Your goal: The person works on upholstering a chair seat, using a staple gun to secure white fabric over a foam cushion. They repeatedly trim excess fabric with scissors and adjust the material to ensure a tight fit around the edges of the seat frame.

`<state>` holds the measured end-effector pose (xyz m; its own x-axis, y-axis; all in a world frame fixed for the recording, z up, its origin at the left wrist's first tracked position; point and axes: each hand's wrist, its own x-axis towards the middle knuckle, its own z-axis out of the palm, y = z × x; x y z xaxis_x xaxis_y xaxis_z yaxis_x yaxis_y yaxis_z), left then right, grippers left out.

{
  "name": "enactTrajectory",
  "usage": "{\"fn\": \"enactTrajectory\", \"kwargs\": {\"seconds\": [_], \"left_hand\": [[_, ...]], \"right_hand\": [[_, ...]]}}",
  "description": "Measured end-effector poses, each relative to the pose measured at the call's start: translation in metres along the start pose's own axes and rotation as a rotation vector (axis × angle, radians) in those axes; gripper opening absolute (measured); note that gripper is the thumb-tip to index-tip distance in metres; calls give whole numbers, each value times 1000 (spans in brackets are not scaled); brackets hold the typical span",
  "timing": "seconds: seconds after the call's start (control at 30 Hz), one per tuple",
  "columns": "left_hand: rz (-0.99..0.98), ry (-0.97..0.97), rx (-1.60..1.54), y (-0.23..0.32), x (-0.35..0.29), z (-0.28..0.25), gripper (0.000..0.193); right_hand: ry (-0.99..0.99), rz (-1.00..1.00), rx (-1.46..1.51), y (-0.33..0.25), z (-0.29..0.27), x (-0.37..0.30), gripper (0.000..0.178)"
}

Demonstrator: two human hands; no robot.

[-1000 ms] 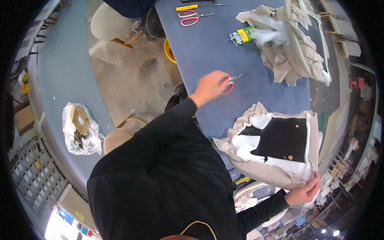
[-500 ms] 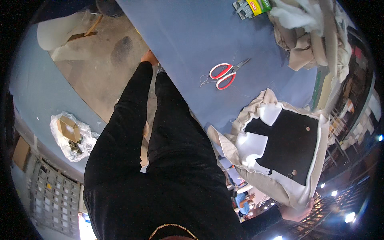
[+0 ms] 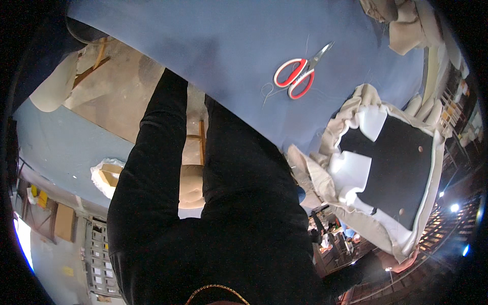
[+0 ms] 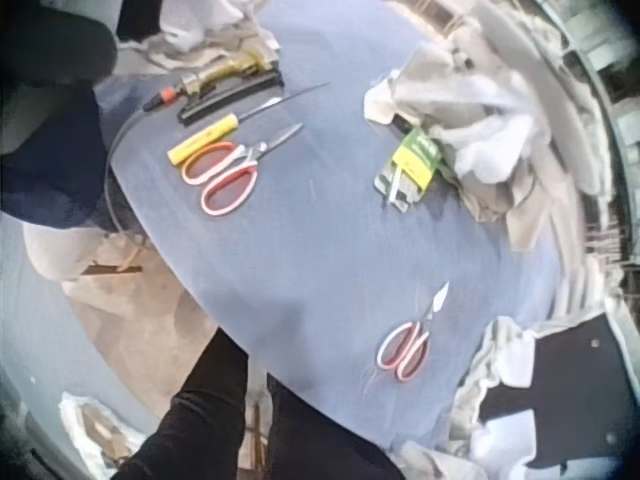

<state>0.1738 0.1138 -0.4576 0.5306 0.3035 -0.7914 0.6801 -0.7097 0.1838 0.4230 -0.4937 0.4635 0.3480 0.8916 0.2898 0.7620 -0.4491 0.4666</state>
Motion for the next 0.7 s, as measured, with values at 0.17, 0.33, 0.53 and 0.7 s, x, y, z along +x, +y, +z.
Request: {"fn": "enactTrajectory", "kwargs": {"seconds": [0.17,0.33,0.53,0.7], "left_hand": [[12,-195,139,-52,-60,49,66],[102,-161,32,-49,-160,58,63],[434,-264,-838,114,-397,-152,25],[993,-310,-841,247,-536,-277,22]], "right_hand": [[152,485,312,14,6,-35,49],[260,703,124,-13,4,-45,36],[393,1344,481,-32,35,-5,54],[662,1671,1010,5,69,-101,61]]}}
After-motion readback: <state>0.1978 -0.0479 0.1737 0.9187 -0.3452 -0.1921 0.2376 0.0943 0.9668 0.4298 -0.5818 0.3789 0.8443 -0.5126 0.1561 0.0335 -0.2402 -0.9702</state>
